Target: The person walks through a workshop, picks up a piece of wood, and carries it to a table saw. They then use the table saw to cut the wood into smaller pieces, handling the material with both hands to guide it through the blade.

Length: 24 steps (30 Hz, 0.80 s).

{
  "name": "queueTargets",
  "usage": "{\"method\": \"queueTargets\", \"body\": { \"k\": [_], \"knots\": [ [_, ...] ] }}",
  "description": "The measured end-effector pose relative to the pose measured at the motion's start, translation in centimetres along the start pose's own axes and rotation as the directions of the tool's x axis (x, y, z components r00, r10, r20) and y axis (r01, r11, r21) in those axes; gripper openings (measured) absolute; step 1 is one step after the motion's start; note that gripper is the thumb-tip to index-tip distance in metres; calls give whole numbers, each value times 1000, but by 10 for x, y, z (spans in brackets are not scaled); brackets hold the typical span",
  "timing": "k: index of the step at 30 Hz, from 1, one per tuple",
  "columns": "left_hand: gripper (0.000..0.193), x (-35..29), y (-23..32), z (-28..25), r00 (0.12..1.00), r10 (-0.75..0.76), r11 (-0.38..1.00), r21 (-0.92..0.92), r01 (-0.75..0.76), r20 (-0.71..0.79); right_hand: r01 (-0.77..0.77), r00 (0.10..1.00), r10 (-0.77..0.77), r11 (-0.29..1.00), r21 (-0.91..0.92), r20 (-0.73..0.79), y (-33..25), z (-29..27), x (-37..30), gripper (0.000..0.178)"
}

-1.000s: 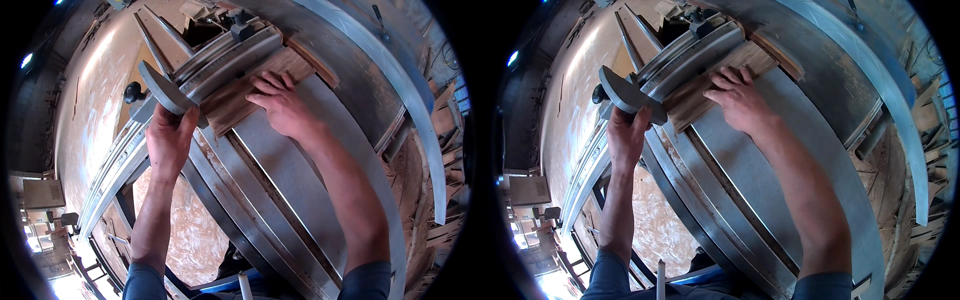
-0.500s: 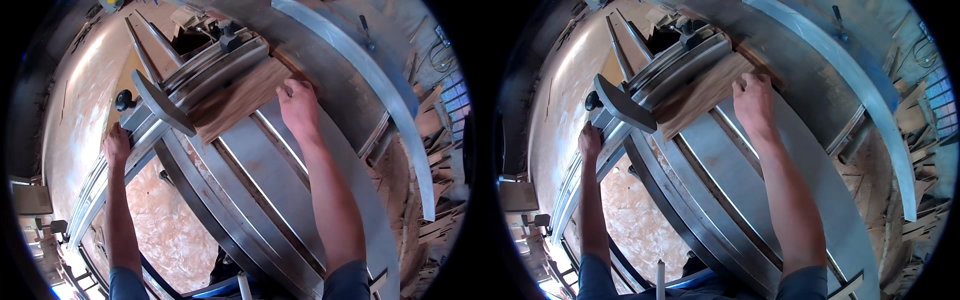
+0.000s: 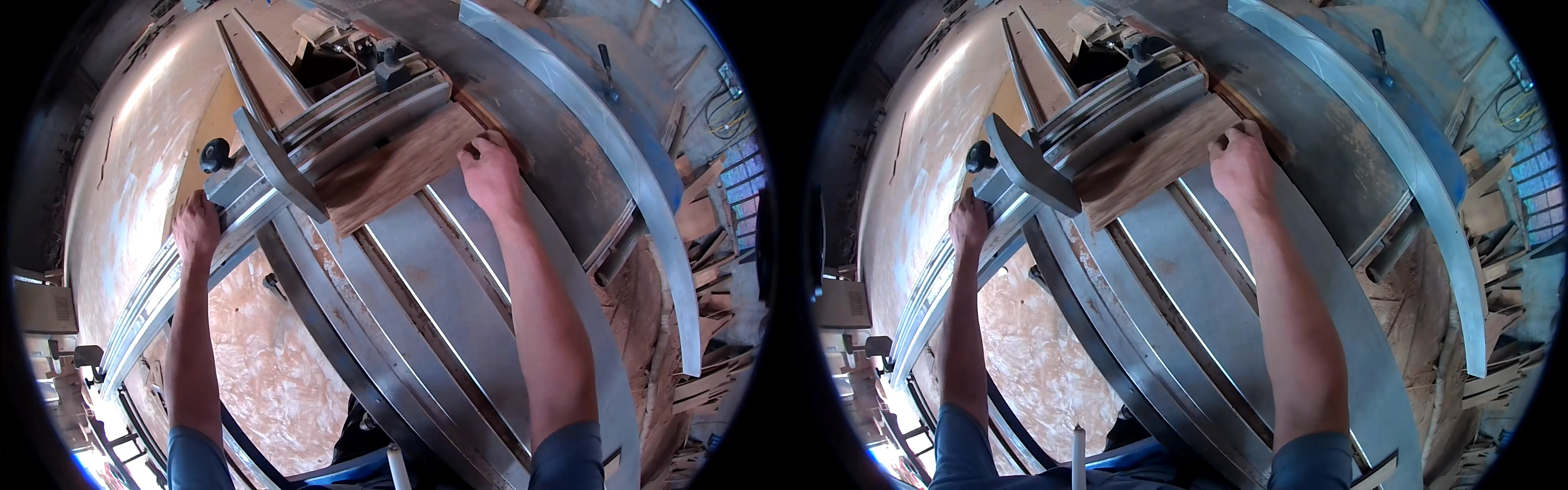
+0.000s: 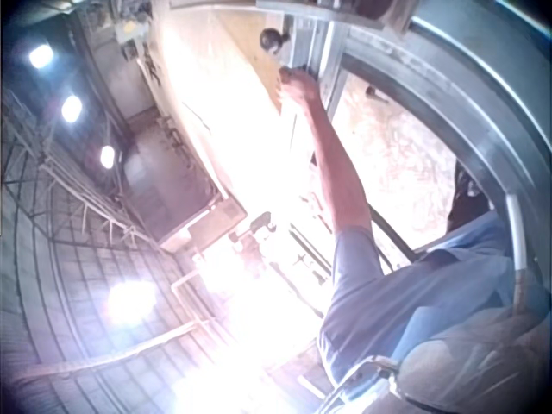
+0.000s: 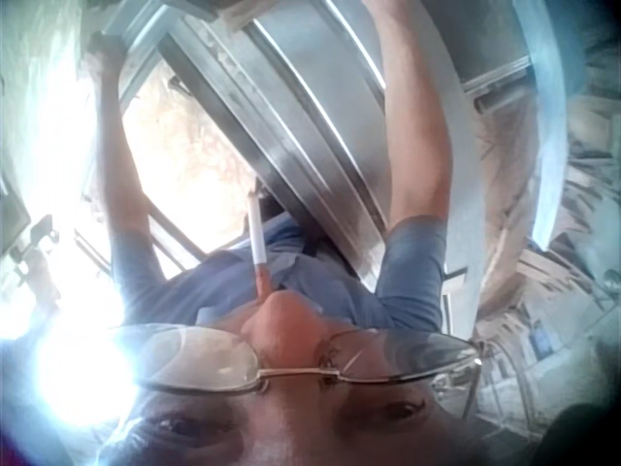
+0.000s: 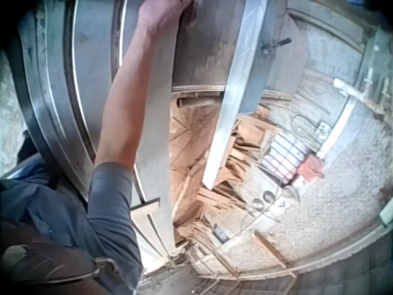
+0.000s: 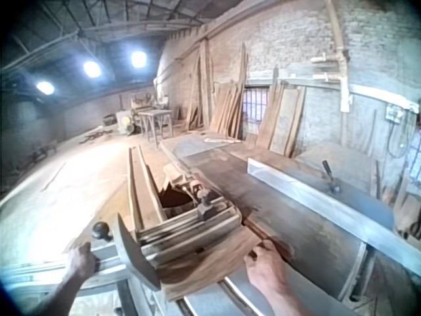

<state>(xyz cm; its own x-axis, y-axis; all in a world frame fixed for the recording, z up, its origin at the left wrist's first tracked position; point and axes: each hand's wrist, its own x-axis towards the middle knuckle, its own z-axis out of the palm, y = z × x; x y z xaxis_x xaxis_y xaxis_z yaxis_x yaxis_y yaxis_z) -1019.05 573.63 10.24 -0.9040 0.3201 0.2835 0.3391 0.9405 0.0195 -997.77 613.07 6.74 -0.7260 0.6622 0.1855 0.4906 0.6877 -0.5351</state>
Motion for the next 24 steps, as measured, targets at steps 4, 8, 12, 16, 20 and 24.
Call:
{"method": "queueTargets", "body": {
  "k": [4, 8, 12, 16, 20, 24],
  "knots": [
    [28, 1, 14, -5, 998, -47, 997, -53, 49, 32, 4, 997, -3, 1000, -5, 75, -1, -9, -4, 42],
    [28, -3, 5, -5, 999, -36, 999, -30, 35, -16, -136, 989, 131, 987, 83, 61, -39, -29, -18, 46],
    [30, 0, 7, -3, 999, -36, 998, -51, 38, 28, -760, 629, 407, 499, 416, 662, -56, -6, -27, 38],
    [31, 0, 1, 0, 1000, -11, 999, -42, 11, -2, -380, 824, 245, 908, 176, 511, -64, -1, -12, 35],
    [31, -2, 5, -1, 1000, -9, 999, -47, 8, -26, -318, 852, 266, 947, 41, 450, -56, 14, -8, 30],
    [31, -2, 3, -4, 999, -31, 999, -29, 32, 24, -339, 830, 285, 940, 28, 479, -56, 17, -6, 29]
  ]
}}
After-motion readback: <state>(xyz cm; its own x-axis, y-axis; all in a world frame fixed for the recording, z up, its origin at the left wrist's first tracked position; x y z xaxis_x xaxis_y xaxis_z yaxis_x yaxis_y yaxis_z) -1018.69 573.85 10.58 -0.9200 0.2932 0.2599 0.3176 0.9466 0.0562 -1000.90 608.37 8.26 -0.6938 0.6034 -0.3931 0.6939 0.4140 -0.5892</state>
